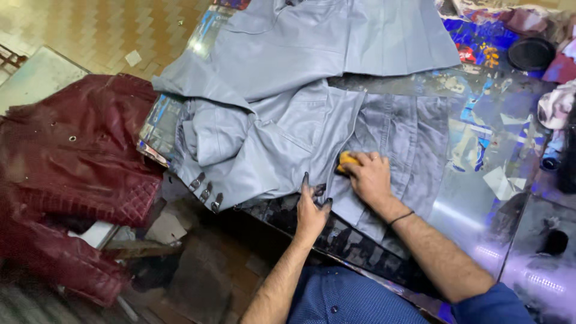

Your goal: The person scrubs a light gray jacket laid on a workbench using a yellow sponge, repeatedly rubbing the same areas. The person occasionally pauses to adjust the jacket's position and continues scrubbing.

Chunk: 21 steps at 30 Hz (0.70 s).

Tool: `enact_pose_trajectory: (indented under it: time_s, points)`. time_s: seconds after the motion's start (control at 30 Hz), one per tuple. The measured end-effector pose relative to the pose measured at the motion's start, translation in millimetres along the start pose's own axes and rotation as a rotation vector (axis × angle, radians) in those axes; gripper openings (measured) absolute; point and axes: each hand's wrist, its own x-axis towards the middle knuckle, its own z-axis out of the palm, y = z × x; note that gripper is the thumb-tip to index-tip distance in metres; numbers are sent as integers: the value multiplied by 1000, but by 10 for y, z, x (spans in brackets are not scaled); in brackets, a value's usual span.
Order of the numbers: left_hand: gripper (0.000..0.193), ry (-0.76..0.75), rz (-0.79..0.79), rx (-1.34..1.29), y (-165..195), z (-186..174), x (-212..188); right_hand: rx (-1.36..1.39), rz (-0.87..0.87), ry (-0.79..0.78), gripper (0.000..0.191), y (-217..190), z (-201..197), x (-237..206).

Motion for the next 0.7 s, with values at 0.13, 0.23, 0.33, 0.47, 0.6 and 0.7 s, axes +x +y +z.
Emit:
enact_pose_trajectory:
  time_s: [0.13, 0.23, 0.33, 0.47, 0.6, 0.7]
  points:
    - [114, -66, -91, -43, -11, -71, 52, 135, -291, -140, 37, 5, 141, 41]
    - [115, -101, -80, -32, -7, -96, 42, 53, -60, -101, 29, -59, 141, 58]
    - [119, -139, -55, 25, 9, -163, 17, 122, -61, -5, 28, -111, 53, 96]
    - [119, -184, -54, 36, 1, -219, 63, 271, -302, -414, 44, -73, -126, 161]
    - [114, -220, -56, 18, -106, -198, 77, -30, -104, -326, 50, -92, -202, 103]
    - [105, -235, 12, -2, -226, -221, 63, 132, -196, -406, 60, -162, -216, -26]
